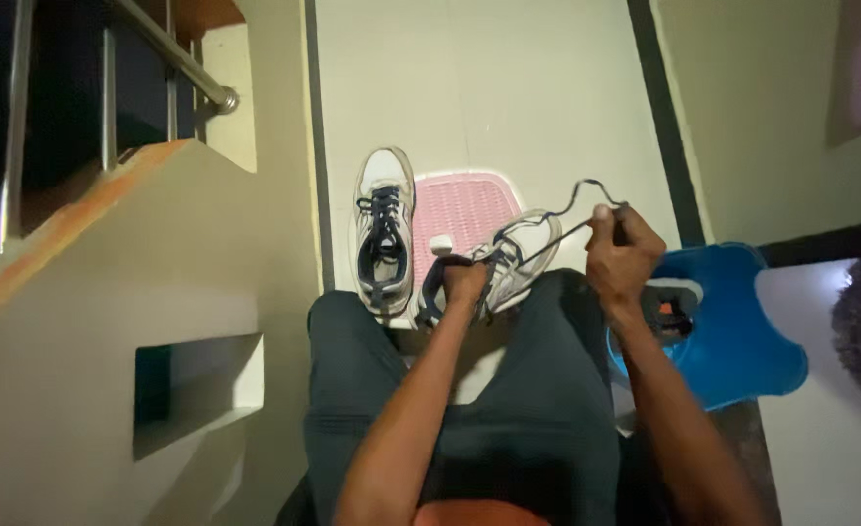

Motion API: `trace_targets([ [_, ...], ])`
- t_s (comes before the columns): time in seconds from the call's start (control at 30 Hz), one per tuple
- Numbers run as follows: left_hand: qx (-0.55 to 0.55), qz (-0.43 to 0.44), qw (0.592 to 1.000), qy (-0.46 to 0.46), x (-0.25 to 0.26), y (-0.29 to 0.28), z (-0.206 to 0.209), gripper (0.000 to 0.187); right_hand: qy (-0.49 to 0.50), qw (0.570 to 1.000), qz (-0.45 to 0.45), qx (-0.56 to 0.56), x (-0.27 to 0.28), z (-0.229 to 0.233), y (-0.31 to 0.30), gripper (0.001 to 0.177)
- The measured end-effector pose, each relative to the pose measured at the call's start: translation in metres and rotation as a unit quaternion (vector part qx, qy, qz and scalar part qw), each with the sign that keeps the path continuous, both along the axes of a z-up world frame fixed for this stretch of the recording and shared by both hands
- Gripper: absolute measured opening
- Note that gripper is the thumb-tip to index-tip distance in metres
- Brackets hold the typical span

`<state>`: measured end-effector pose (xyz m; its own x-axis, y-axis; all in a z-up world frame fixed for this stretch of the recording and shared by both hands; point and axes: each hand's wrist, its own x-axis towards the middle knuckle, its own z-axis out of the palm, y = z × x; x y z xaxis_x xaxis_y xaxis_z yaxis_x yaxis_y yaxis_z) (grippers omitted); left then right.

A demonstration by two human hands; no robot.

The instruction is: The person sits on a low stool and removes a pair of white sneakers from a blue bin. They untie the laces on both shoes, remove the laces from the right shoe, and then re-lace the left shoe, tying the laces at the end.

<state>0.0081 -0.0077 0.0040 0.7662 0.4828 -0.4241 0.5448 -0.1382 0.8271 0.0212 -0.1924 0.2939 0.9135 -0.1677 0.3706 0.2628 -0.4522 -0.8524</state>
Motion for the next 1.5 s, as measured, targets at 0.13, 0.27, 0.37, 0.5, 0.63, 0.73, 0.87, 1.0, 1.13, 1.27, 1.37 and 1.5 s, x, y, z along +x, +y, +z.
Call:
trace_targets([
  [0.13, -0.020, 0.038, 0.997, 0.065, -0.015, -0.001, 0.029, 0.034, -0.057, 0.998, -0.001, 0.026, -0.005, -0.001, -0.007, 0.030],
  [0.27, -0.018, 0.039, 0.996, 0.073, -0.005, 0.000, 0.058, 0.033, -0.067, 0.997, -0.019, 0.042, 0.001, -0.004, -0.004, 0.033],
  [0.37, -0.012, 0.039, 0.993, 0.106, -0.018, -0.001, 0.055, 0.033, 0.137, 0.977, -0.030, 0.161, 0.011, -0.025, -0.004, 0.038],
  [0.5, -0.005, 0.016, 0.998, 0.067, -0.012, -0.003, 0.049, 0.031, 0.095, 0.989, 0.081, -0.083, 0.006, -0.061, 0.004, 0.042],
  [0.63, 0.004, 0.025, 0.997, 0.067, -0.015, -0.001, 0.036, 0.029, 0.289, 0.919, 0.109, -0.244, -0.022, -0.087, 0.006, 0.063],
  [0.73, -0.017, 0.053, 0.994, 0.090, -0.017, 0.000, 0.032, 0.030, 0.323, 0.905, 0.137, -0.242, -0.025, -0.094, 0.007, 0.062],
  [0.87, -0.016, 0.073, 0.996, 0.048, -0.013, 0.000, 0.039, 0.030, 0.302, 0.915, 0.156, -0.215, -0.016, -0.098, 0.015, 0.050],
  [1.0, -0.028, 0.071, 0.992, 0.100, -0.013, -0.002, 0.044, 0.034, 0.178, 0.962, 0.136, -0.155, -0.034, -0.107, 0.020, 0.035],
  [1.13, -0.057, 0.085, 0.989, 0.106, -0.012, 0.000, 0.047, 0.035, 0.116, 0.980, 0.115, -0.112, -0.053, -0.104, 0.018, 0.029],
  [1.27, -0.022, 0.065, 0.984, 0.166, -0.008, 0.005, 0.042, 0.038, 0.072, 0.988, 0.090, -0.100, -0.055, -0.080, 0.007, 0.034],
  [1.37, -0.036, 0.070, 0.993, 0.083, -0.008, 0.003, 0.028, 0.035, -0.032, 0.992, 0.042, -0.115, -0.048, -0.047, -0.022, 0.033],
  [1.5, -0.014, 0.051, 0.994, 0.094, -0.005, 0.005, 0.008, 0.033, 0.160, 0.965, 0.048, -0.203, -0.023, -0.001, -0.054, 0.031],
])
